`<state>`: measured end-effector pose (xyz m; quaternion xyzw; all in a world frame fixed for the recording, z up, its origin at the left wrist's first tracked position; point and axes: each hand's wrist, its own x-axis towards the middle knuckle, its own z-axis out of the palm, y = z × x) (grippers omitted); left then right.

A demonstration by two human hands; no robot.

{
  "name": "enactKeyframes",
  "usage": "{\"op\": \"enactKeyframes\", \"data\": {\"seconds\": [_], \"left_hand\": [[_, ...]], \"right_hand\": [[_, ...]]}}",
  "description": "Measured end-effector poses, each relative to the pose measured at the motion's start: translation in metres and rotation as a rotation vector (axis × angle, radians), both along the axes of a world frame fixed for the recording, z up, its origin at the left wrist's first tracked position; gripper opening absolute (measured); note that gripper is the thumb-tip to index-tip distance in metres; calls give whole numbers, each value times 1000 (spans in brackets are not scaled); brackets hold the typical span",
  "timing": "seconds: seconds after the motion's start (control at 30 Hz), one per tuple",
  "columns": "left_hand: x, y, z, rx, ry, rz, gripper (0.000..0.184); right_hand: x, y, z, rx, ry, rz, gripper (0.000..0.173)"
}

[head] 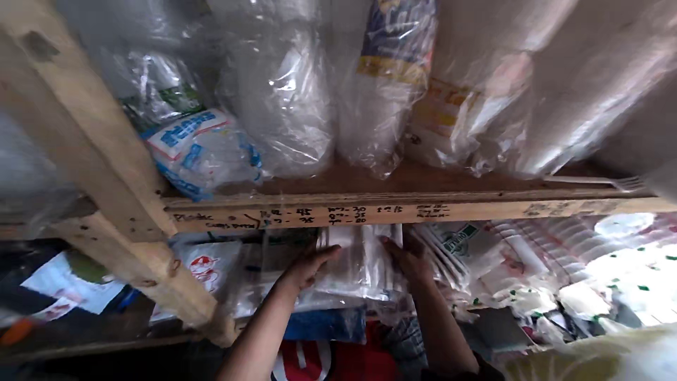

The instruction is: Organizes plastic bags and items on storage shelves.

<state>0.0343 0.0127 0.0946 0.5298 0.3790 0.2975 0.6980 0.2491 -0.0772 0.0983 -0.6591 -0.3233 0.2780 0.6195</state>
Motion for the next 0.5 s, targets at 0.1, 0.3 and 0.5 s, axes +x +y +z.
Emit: {"op": "enactKeyframes", "data": {"seconds": [0.1, 0.3, 0.5], "left_hand": [[-28, 13, 2, 12, 109, 60, 64], [-83, 44, -24, 135, 245, 269, 60], [-97, 55, -47, 205, 222, 271, 67]], "right_hand": [[-17, 25, -4, 130, -89, 20, 32], [-3, 45, -3, -4, -249, 5, 53], [18, 39, 6, -137, -151, 15, 62]]}}
